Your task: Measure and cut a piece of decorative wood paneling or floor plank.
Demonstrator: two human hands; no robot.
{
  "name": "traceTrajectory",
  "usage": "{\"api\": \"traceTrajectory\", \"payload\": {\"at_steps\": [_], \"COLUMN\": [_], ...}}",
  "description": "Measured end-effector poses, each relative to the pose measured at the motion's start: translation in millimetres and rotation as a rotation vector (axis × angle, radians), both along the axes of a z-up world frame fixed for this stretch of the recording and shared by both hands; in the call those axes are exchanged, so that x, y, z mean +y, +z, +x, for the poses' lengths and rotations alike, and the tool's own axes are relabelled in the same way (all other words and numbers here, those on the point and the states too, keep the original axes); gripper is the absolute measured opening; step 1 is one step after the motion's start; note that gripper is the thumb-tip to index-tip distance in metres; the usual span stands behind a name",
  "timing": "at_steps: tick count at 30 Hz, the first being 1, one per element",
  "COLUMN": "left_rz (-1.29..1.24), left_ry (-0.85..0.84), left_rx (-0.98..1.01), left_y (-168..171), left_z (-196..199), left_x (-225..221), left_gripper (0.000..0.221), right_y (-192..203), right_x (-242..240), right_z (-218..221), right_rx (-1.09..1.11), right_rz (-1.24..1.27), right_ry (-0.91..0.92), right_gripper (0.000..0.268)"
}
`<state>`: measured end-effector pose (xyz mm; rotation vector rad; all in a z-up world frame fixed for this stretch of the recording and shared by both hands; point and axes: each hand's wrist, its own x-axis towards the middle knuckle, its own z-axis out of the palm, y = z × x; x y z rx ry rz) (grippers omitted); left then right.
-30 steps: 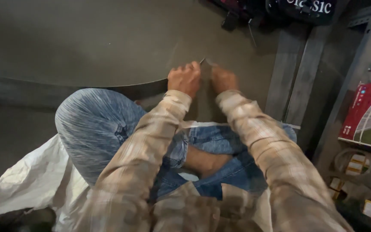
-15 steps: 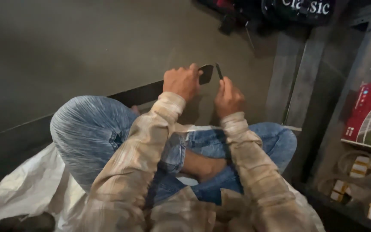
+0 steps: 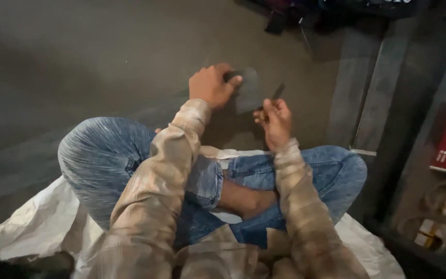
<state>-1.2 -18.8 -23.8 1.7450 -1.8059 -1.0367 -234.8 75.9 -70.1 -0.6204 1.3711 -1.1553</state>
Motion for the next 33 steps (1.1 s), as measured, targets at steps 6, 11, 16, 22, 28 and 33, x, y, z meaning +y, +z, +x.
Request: {"api": "traceTrajectory", "payload": {"at_steps": [6,11,16,22,28,33], "left_rz": [0.056,0.141,0.153,0.140,0.158,0.049], "left_ry": [0.078,0.069,0.095,0.135,0.162,0.179], "left_rx": [-0.050,-0.046,0.021,0.033,0.034,-0.039], "left_y": [-27.4,-26.5,-52.7,-64.3,-62.0,-68.0], "left_z": [2.3,5.1,-0.1,2.4,3.2,8.6], "left_x": [-18.7,-26.9,-36.9,-49.9,-55.0,-65.8], "left_gripper": [0.047,0.046,0.045,0.044,0.043,0.043], "right_y": [-14.3,-29.2,-34.3,-43.4,-59.9,-59.1], "right_x": [-29.8,-44.6,-51.5,-50.2,-60.5,-81.9], "right_z": [22.2,17.2,12.0,28.3,32.2,39.5], "right_rx": [-0.107,-0.028,0.088,0.146,0.075,0.157], "right_rz": [-0.002,-0.043,-0.010,0.063,-0.016,0.032], "right_ry": [-0.018,0.040,-0.020,0.014,0.025,0.013], "right_gripper": [0.020,0.017,0.022,0.025,0.021,0.020]}}
